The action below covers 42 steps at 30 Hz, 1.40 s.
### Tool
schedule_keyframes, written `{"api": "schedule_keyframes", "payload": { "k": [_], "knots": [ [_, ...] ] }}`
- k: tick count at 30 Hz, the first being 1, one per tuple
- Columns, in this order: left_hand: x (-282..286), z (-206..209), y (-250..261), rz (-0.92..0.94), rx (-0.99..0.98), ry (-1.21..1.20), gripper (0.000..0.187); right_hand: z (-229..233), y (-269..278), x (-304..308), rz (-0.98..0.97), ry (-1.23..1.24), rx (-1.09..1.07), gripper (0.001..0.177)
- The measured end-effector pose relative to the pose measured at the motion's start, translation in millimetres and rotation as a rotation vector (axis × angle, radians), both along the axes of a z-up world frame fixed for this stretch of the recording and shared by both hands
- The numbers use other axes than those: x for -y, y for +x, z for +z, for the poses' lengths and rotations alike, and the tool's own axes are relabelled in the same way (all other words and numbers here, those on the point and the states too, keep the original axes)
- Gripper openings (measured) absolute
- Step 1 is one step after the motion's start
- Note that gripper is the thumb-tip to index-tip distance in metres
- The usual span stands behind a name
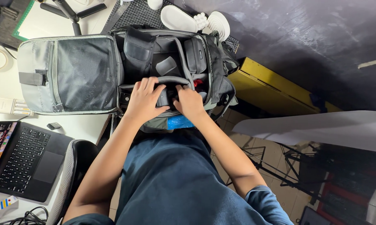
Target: The person attaches a lens cap to a camera, places the camera and several small accessory cases into a backpack, and سپس zips the backpack closed.
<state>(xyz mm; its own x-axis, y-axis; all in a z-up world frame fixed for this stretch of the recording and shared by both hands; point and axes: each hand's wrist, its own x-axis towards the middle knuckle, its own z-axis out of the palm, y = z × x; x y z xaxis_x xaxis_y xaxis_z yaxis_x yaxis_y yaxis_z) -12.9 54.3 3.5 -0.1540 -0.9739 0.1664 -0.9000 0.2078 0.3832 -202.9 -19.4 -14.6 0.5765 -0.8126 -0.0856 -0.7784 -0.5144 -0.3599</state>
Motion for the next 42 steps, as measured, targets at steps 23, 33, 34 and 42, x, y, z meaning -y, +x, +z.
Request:
{"api": "schedule_keyframes", "payload": {
  "k": [23,33,34,42],
  "knots": [
    [29,3,7,-0.058,0.0,0.328,0.115,37,-11,40,0.381,0.192,0.04,0.096],
    [34,6,13,-0.082,-0.083,0.342,0.112,62,4,56,0.38,0.306,0.023,0.083],
    [35,7,16,-0.079,-0.085,0.342,0.112,64,7,63,0.383,0.306,0.021,0.083],
    [63,-2,61,0.588,-0.18,-0.156,0.08,6,42,103,0.325,0.101,0.144,0.043]
  ]
}}
